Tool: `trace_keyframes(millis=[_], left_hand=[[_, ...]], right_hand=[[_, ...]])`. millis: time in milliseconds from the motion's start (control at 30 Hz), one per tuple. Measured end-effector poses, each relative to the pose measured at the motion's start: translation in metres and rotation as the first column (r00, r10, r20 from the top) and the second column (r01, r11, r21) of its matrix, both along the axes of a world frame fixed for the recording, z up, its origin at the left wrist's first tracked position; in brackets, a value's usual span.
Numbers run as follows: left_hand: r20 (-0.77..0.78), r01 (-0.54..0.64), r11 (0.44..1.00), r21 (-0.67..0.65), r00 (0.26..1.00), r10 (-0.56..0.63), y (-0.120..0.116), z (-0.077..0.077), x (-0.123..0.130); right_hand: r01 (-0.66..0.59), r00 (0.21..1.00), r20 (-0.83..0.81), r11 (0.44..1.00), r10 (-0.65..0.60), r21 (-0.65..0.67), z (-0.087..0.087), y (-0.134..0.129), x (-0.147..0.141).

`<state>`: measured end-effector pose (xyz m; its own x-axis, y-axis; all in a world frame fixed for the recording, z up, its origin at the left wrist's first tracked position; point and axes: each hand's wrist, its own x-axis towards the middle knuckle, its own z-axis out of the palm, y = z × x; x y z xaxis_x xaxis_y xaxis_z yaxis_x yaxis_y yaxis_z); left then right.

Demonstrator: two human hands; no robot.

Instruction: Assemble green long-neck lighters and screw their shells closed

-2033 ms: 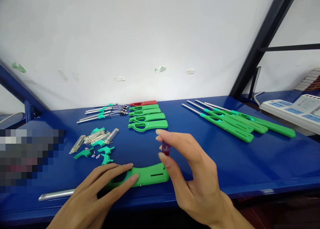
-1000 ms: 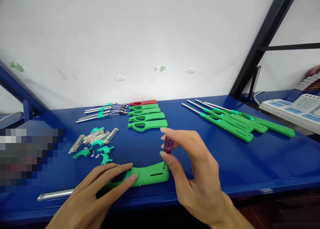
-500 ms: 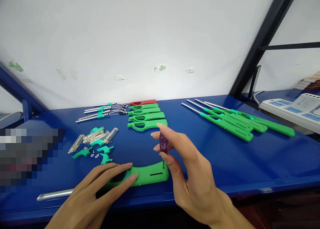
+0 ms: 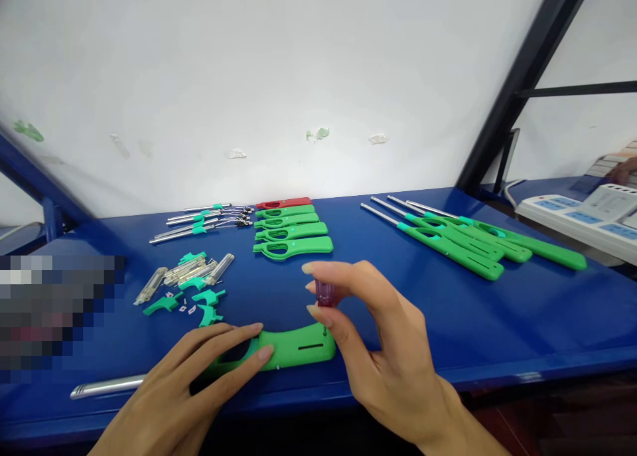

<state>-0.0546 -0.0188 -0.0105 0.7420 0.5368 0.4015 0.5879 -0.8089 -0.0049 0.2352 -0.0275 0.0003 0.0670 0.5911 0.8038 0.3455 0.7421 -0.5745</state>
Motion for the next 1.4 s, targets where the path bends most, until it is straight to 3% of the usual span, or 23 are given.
trace_keyframes(millis=[167,433,600,700,833,1033,1300,1400], left_hand=[[0.015,-0.001,1.000,-0.006,1.000,0.001,-0.001,0.000,0.001],[0.020,0.000,1.000,0.001,1.000,0.000,-0.001,-0.001,0.001],[0.008,0.002,1.000,-0.009,1.000,-0.001,-0.001,0.000,0.001],[0.005,-0.003,1.000,-0.013,1.000,0.004,-0.001,0.000,0.001],[0.005,0.007,1.000,-0.003,1.000,-0.007,0.000,-0.001,0.000],[0.025,0.029,1.000,0.010,0.999,-0.030,0.001,0.000,-0.001],[0.151,-0.115,0.981,0.155,0.984,0.091,-0.004,-0.003,-0.025],[0.163,-0.136,0.982,0.129,0.980,0.114,-0.004,-0.007,-0.032]], right_hand=[[-0.020,0.999,0.036,0.995,0.023,-0.097,-0.001,0.000,0.002],[-0.047,0.997,-0.063,0.999,0.048,0.016,0.003,0.004,-0.002],[-0.014,0.998,-0.060,1.000,0.013,-0.016,0.000,0.001,-0.001],[-0.069,0.997,0.026,0.994,0.071,-0.082,-0.002,-0.001,0.001],[-0.094,0.990,0.104,0.995,0.095,-0.014,-0.001,-0.001,0.003],[-0.129,0.992,-0.008,0.991,0.129,-0.020,0.000,0.001,0.000],[-0.135,0.990,0.026,0.991,0.135,-0.010,0.001,0.001,-0.001],[-0.140,0.990,0.026,0.990,0.140,-0.014,0.001,0.002,-0.001]])
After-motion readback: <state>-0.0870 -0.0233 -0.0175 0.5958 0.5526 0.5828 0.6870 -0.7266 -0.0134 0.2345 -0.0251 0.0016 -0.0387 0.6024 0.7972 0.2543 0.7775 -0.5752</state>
